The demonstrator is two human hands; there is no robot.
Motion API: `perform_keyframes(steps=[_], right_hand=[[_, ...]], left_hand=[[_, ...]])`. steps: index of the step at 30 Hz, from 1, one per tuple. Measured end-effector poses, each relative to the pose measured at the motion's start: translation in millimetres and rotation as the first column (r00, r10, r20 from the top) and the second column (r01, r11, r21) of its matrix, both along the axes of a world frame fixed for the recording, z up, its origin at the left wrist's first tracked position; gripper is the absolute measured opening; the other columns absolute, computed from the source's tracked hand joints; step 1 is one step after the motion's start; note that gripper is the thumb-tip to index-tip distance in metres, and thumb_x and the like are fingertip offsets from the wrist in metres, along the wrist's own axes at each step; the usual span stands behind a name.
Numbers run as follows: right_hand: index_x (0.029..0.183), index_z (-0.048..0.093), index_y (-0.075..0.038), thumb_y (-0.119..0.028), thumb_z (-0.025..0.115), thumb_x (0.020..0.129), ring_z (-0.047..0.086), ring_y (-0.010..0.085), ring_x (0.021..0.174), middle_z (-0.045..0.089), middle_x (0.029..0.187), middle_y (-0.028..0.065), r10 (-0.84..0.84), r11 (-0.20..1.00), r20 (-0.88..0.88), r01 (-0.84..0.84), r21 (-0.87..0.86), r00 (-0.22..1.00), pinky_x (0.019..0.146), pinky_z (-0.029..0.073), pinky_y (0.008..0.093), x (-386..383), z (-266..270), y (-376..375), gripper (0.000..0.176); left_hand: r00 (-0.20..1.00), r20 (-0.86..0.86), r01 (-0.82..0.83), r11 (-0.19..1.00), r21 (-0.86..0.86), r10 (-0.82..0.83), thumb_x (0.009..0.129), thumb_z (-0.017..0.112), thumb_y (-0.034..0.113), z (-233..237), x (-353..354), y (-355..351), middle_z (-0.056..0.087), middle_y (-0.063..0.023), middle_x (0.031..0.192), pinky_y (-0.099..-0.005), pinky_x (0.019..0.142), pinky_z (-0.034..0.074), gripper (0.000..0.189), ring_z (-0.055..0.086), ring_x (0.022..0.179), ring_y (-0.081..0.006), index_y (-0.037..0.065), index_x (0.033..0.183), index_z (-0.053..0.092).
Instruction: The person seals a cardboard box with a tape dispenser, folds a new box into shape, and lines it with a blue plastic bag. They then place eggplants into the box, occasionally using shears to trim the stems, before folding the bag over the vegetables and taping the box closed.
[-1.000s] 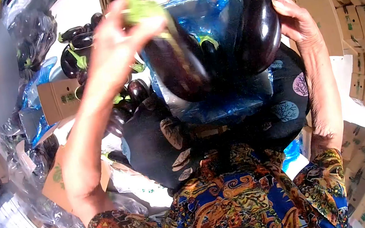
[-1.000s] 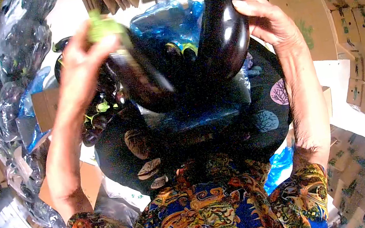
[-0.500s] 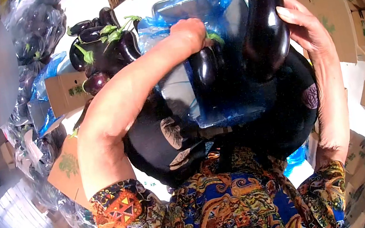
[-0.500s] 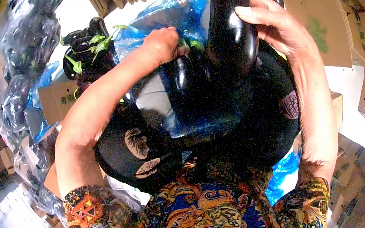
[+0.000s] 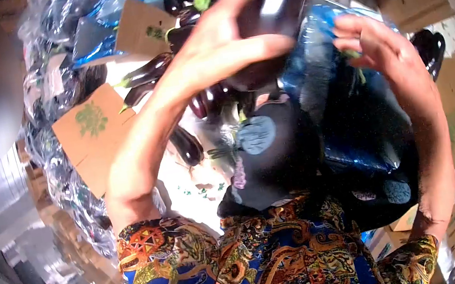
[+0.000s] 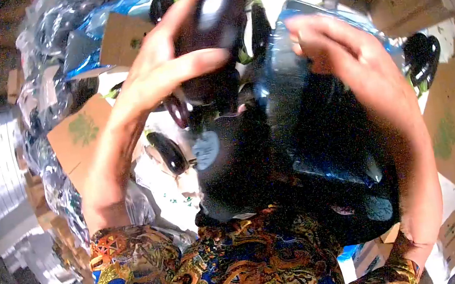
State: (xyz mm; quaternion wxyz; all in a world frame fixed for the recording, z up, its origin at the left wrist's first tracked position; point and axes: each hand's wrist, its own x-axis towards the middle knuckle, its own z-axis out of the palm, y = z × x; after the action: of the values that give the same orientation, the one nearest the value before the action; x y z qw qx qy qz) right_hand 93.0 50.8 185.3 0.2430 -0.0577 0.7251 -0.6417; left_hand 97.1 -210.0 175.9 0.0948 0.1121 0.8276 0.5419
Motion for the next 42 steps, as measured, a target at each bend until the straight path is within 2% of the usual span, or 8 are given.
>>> perform_keyframes(steps=[7, 13, 21, 29, 33, 36, 37, 42], right_hand=[[0.116, 0.057, 0.002, -0.032, 0.064, 0.086, 0.065, 0.0353, 0.092, 0.067, 0.093, 0.0234, 0.302, 0.485, 0.070, -0.216, 0.848, 0.951, 0.082, 0.049, 0.0400, 6.9, -86.6, 70.0, 0.046], [0.128, 0.042, 0.007, -0.029, 0.066, 0.085, 0.060, 0.0463, 0.098, 0.063, 0.101, 0.0312, 0.216, 0.517, 0.186, -0.274, 0.811, 0.959, 0.086, 0.047, 0.0448, 27.0, -111.9, 63.7, 0.061], [0.122, 0.044, 0.007, -0.022, 0.067, 0.083, 0.065, 0.0374, 0.091, 0.065, 0.098, 0.0265, 0.203, 0.649, 0.116, -0.222, 0.728, 0.972, 0.082, 0.049, 0.0399, 36.1, -123.2, 62.5, 0.054], [0.123, 0.044, 0.007, -0.025, 0.068, 0.084, 0.061, 0.0448, 0.093, 0.063, 0.095, 0.0303, 0.308, 0.479, 0.089, -0.235, 0.846, 0.947, 0.081, 0.049, 0.0465, 35.2, -142.9, 81.3, 0.056], [0.124, 0.044, 0.007, -0.026, 0.067, 0.084, 0.060, 0.0463, 0.090, 0.063, 0.094, 0.0304, 0.381, 0.433, 0.087, -0.261, 0.863, 0.920, 0.080, 0.049, 0.0482, 31.8, -141.0, 85.5, 0.058], [0.124, 0.046, 0.007, -0.029, 0.068, 0.084, 0.061, 0.0452, 0.091, 0.063, 0.093, 0.0304, 0.398, 0.454, 0.084, -0.276, 0.847, 0.914, 0.079, 0.049, 0.0476, 20.8, -135.1, 82.2, 0.058], [0.124, 0.046, 0.007, -0.030, 0.068, 0.084, 0.061, 0.0453, 0.091, 0.063, 0.093, 0.0306, 0.396, 0.459, 0.058, -0.252, 0.852, 0.917, 0.079, 0.049, 0.0476, 19.3, -138.1, 83.8, 0.059], [0.125, 0.046, 0.005, -0.035, 0.066, 0.085, 0.060, 0.0457, 0.094, 0.063, 0.094, 0.0312, 0.370, 0.385, 0.065, -0.217, 0.897, 0.927, 0.081, 0.049, 0.0482, 28.5, -141.5, 81.2, 0.060]], left_hand=[[0.583, 0.218, -0.727, 0.622, -0.291, 0.783, 0.074, 0.072, 0.029, -154.0, 182.9, -180.2, 0.057, -0.0131, 0.118, -0.0344, 0.092, 0.046, 0.074, 0.056, 0.104, -0.0218, 0.002, 0.135, 0.041], [0.267, 0.384, -0.861, 0.398, -0.318, 0.884, 0.072, 0.075, 0.021, -252.7, 322.8, -191.1, 0.059, -0.0137, 0.115, -0.0360, 0.091, 0.047, 0.073, 0.058, 0.101, -0.0225, -0.002, 0.132, 0.039], [0.750, -0.415, -0.620, 0.327, -0.713, 0.515, 0.080, 0.068, 0.027, -210.5, 231.2, -124.0, 0.043, -0.0267, 0.131, -0.0488, 0.102, 0.031, 0.066, 0.040, 0.120, -0.0426, -0.005, 0.131, 0.040], [0.800, -0.211, -0.478, 0.383, -0.791, 0.562, 0.069, 0.076, 0.037, -238.0, 124.8, -57.1, 0.047, -0.0238, 0.117, -0.0465, 0.090, 0.043, 0.088, 0.048, 0.106, -0.0389, 0.000, 0.138, 0.033], [0.378, 0.343, -0.905, 0.422, -0.060, 0.860, 0.076, 0.068, 0.014, -254.0, 138.1, -96.9, 0.065, -0.0195, 0.100, -0.0336, 0.081, 0.051, 0.061, 0.064, 0.088, -0.0277, -0.001, 0.130, 0.042], [0.573, 0.261, -0.803, 0.595, -0.011, 0.777, 0.075, 0.076, 0.022, -240.6, 147.0, -107.6, 0.064, -0.0182, 0.104, -0.0336, 0.087, 0.048, 0.068, 0.062, 0.093, -0.0251, -0.004, 0.128, 0.042], [0.622, -0.085, -0.696, 0.500, -0.515, 0.778, 0.069, 0.080, 0.036, -273.4, 153.2, -107.8, 0.054, -0.0244, 0.119, -0.0437, 0.095, 0.043, 0.086, 0.053, 0.109, -0.0355, -0.002, 0.132, 0.037], [0.639, -0.267, -0.578, 0.222, -0.785, 0.721, 0.059, 0.082, 0.046, -252.9, 133.5, -40.8, 0.038, -0.0216, 0.134, -0.0570, 0.090, 0.039, 0.105, 0.041, 0.116, -0.0415, 0.001, 0.138, 0.030]])
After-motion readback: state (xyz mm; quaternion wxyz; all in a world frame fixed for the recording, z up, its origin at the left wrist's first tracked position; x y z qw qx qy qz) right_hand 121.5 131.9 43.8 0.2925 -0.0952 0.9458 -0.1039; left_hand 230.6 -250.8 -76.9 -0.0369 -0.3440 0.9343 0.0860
